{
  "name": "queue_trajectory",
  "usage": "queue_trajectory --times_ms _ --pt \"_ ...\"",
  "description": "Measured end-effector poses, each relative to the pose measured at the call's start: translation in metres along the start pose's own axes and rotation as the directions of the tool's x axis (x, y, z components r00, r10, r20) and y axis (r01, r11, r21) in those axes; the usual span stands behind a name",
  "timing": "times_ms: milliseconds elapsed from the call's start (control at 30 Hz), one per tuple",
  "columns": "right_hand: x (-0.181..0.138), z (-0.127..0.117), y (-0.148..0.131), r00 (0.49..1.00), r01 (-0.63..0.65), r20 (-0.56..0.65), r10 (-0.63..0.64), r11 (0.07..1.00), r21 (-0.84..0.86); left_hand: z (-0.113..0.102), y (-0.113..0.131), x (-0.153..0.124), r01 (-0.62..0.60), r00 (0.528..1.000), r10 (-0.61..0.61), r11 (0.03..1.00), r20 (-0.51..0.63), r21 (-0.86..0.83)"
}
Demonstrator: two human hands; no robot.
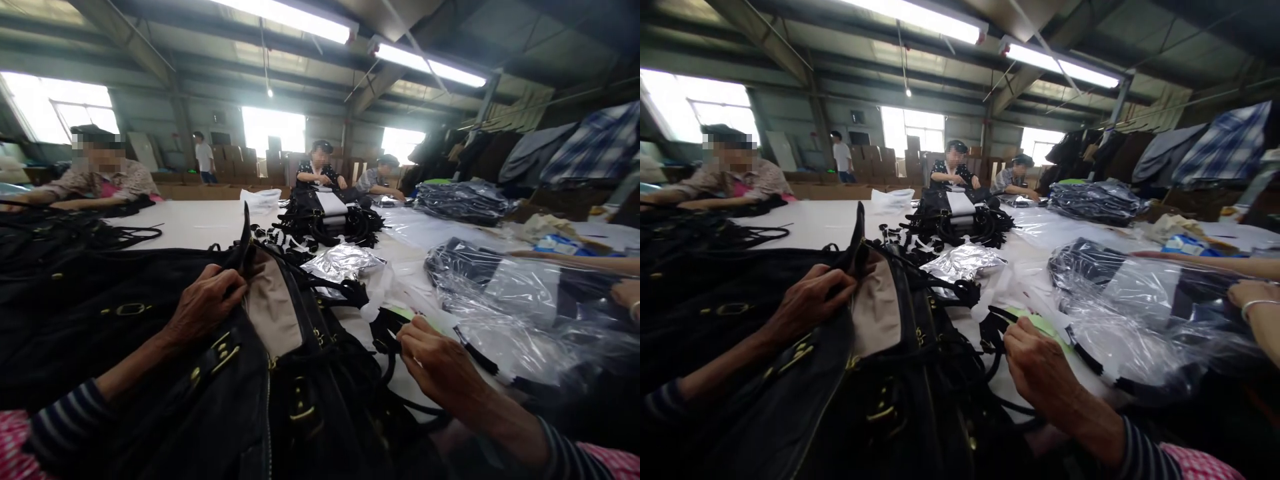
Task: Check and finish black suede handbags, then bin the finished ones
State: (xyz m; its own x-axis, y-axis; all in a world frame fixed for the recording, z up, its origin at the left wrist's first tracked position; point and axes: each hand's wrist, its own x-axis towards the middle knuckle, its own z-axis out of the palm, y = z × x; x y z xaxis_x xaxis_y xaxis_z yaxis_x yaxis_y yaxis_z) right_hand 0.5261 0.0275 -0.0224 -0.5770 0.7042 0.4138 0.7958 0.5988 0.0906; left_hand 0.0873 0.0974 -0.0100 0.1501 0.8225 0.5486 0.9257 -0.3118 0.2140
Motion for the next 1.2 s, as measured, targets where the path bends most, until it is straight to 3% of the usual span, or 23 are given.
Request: queue_trajectory --times_ms 233,367,467,567,633,733,800,933,1067,1200 --pt "0.038 0.0 -0.018 0.999 -0.041 -0.013 0.042 0.998 0.057 -0.003 0.002 0.001 0.022 1.0 -0.022 1.0 -0.005 -0.021" --pt "0.058 0.001 -0.038 0.993 -0.055 0.114 0.026 0.965 0.258 -0.002 0.001 0.001 0.031 0.999 -0.031 0.999 0.013 -0.016" --pt "0.061 -0.004 -0.031 0.991 -0.126 0.111 0.08 0.856 0.501 -0.001 -0.001 0.001 0.045 0.999 -0.045 0.999 0.018 0.005" --pt "0.062 -0.009 -0.002 0.954 -0.284 0.072 0.292 0.797 0.533 -0.001 -0.002 0.0 0.055 0.998 -0.057 0.998 0.037 0.037" --pt "0.065 -0.007 0.021 0.903 -0.417 0.151 0.402 0.738 0.531 0.0 -0.005 -0.001 0.054 0.997 -0.057 0.997 0.059 0.052" --pt "0.072 0.005 0.046 0.803 -0.587 0.363 0.472 0.523 0.618 0.002 -0.015 0.0 0.044 0.996 -0.05 0.996 0.071 0.083" --pt "0.076 0.014 0.051 0.748 -0.647 0.441 0.496 0.395 0.652 0.004 -0.024 0.002 0.058 0.994 -0.067 0.992 0.082 0.112" --pt "0.074 0.024 0.045 0.724 -0.657 0.462 0.513 0.308 0.688 0.006 -0.033 0.006 0.092 0.985 -0.111 0.986 0.132 0.138" --pt "0.061 0.023 0.035 0.711 -0.661 0.494 0.501 0.235 0.713 0.004 -0.025 0.002 0.066 0.994 -0.078 0.987 0.077 0.144" --pt "0.058 0.024 0.031 0.666 -0.684 0.554 0.5 0.113 0.721 0.003 -0.018 -0.001 0.048 0.995 -0.06 0.988 0.079 0.146"
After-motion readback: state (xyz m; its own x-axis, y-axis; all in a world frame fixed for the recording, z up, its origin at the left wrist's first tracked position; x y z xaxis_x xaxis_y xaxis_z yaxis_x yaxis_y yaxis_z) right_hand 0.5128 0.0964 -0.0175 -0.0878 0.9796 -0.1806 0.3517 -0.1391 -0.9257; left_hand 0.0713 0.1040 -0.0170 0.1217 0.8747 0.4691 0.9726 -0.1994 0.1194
